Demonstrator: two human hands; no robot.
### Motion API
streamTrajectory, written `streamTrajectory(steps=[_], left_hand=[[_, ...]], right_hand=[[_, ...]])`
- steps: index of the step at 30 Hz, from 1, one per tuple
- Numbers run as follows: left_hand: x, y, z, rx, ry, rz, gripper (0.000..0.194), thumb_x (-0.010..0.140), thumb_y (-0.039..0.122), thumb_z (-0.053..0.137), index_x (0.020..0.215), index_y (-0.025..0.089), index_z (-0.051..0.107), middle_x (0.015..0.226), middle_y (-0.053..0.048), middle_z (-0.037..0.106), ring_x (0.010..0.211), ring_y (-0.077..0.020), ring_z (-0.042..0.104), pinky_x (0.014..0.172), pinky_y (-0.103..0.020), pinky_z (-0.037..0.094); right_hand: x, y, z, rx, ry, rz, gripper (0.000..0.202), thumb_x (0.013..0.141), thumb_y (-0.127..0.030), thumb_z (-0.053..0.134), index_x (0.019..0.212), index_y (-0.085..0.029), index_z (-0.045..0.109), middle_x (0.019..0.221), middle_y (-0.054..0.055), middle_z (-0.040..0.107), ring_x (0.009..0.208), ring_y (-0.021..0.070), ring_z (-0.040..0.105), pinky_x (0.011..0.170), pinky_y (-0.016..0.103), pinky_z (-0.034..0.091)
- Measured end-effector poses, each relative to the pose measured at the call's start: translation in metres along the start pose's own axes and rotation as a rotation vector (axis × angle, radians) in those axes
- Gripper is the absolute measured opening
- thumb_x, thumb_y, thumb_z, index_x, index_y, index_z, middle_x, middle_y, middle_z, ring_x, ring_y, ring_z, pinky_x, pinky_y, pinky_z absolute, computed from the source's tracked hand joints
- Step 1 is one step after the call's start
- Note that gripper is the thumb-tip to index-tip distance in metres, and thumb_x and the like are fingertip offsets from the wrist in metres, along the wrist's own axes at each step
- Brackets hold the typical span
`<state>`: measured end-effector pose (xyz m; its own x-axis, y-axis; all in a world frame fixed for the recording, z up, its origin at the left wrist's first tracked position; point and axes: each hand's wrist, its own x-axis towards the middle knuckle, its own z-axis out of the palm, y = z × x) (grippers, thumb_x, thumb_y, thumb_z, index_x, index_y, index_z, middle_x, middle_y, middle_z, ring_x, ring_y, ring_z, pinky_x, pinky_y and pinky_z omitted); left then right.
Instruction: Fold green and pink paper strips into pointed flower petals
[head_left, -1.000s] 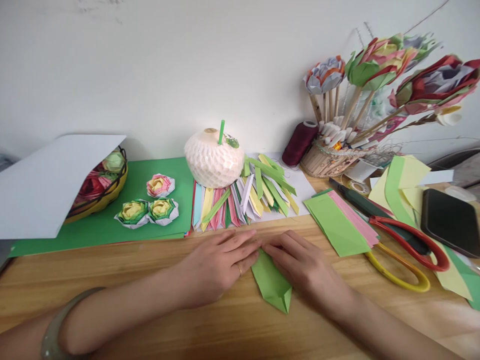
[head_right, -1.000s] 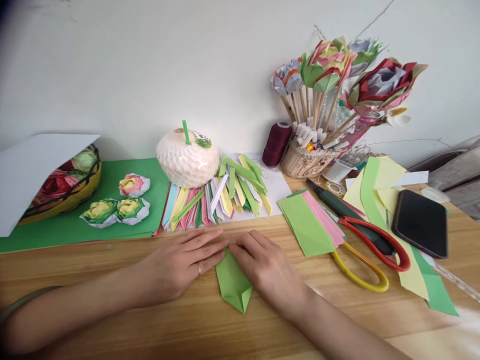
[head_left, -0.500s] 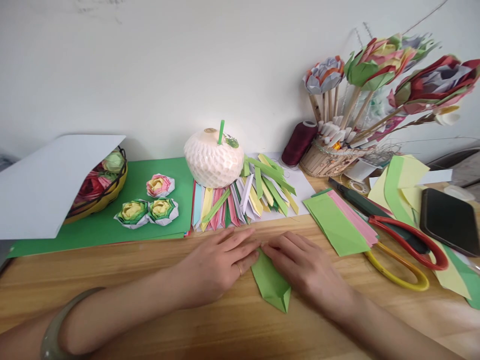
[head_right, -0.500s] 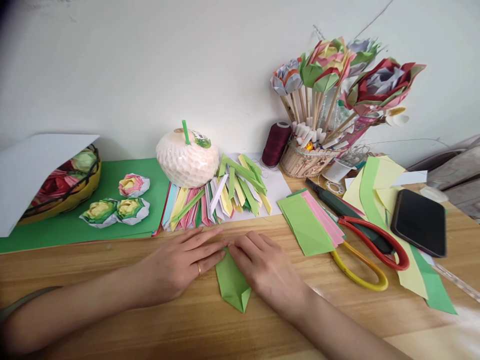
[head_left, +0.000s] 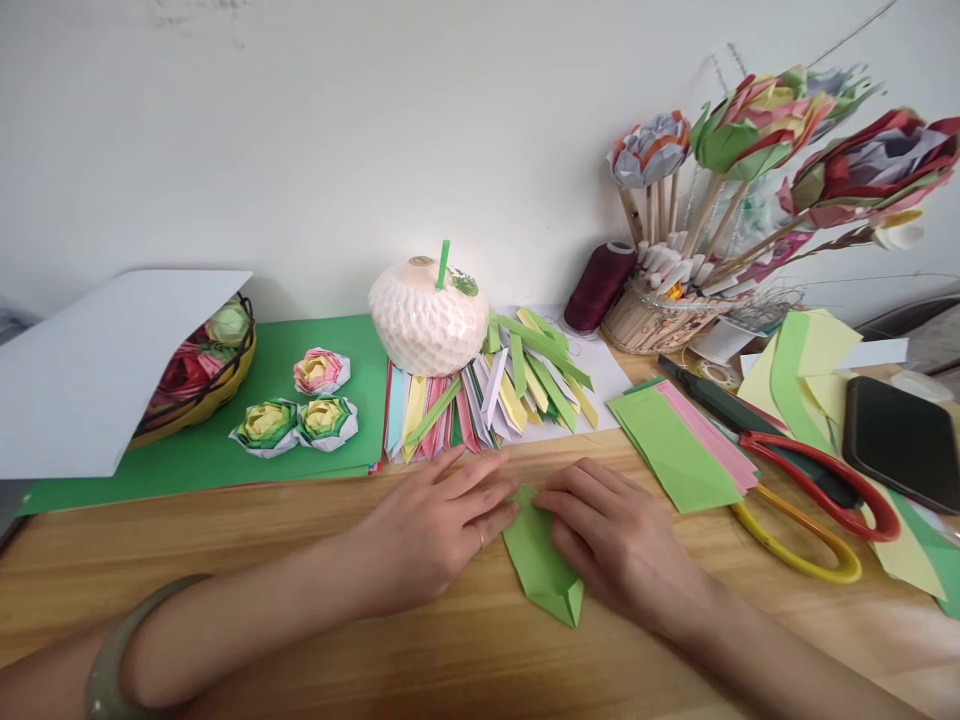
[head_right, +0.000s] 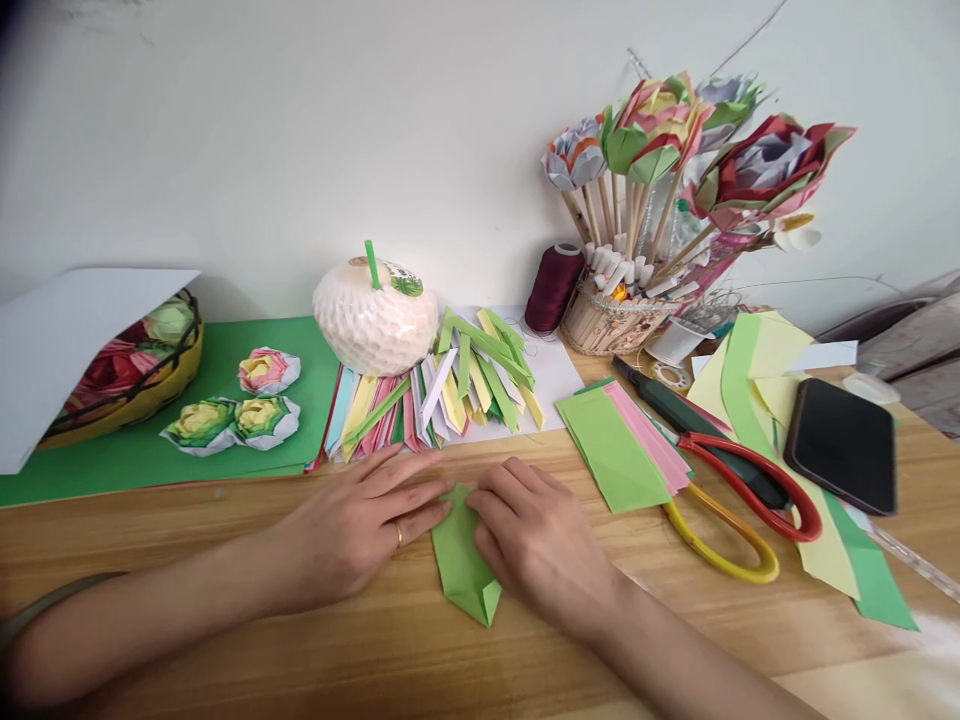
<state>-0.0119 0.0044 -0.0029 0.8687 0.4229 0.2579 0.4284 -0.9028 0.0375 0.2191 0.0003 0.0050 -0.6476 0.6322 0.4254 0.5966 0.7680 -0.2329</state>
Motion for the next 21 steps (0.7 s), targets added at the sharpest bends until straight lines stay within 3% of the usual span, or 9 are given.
streamTrajectory(steps=[4, 11, 21], left_hand=[[-0.0005, 0.0008, 0.0018, 0.024, 0.015, 0.004, 0.037, 0.091, 0.009, 0.04, 0.125, 0.009, 0.053, 0.13, -0.012, 0.056, 0.132, -0.0324, 0.034, 0.103, -0.053, 0.034], [0.0003, 0.0013, 0.0001, 0.032, 0.009, 0.017, 0.036, 0.091, 0.01, 0.041, 0.125, 0.007, 0.052, 0.13, -0.012, 0.056, 0.13, -0.0334, 0.036, 0.101, -0.054, 0.036], [-0.0007, 0.001, 0.0016, 0.044, 0.028, 0.016, 0.035, 0.092, 0.013, 0.043, 0.126, 0.008, 0.052, 0.129, -0.012, 0.057, 0.13, -0.0311, 0.038, 0.103, -0.053, 0.035]], right_hand=[[0.0018, -0.0013, -0.0013, -0.05, -0.063, 0.014, 0.025, 0.088, -0.012, 0.043, 0.1, -0.012, 0.065, 0.083, 0.009, 0.062, 0.078, 0.0205, 0.056, 0.065, 0.033, 0.05], [0.0031, 0.0039, -0.0089, -0.1, -0.04, -0.078, 0.027, 0.09, -0.008, 0.04, 0.081, -0.013, 0.064, 0.072, 0.007, 0.06, 0.069, 0.0181, 0.051, 0.059, 0.029, 0.041], [0.0034, 0.0052, -0.0092, -0.114, -0.036, -0.117, 0.028, 0.092, -0.009, 0.037, 0.083, -0.014, 0.063, 0.072, 0.006, 0.06, 0.068, 0.0176, 0.051, 0.058, 0.03, 0.04]])
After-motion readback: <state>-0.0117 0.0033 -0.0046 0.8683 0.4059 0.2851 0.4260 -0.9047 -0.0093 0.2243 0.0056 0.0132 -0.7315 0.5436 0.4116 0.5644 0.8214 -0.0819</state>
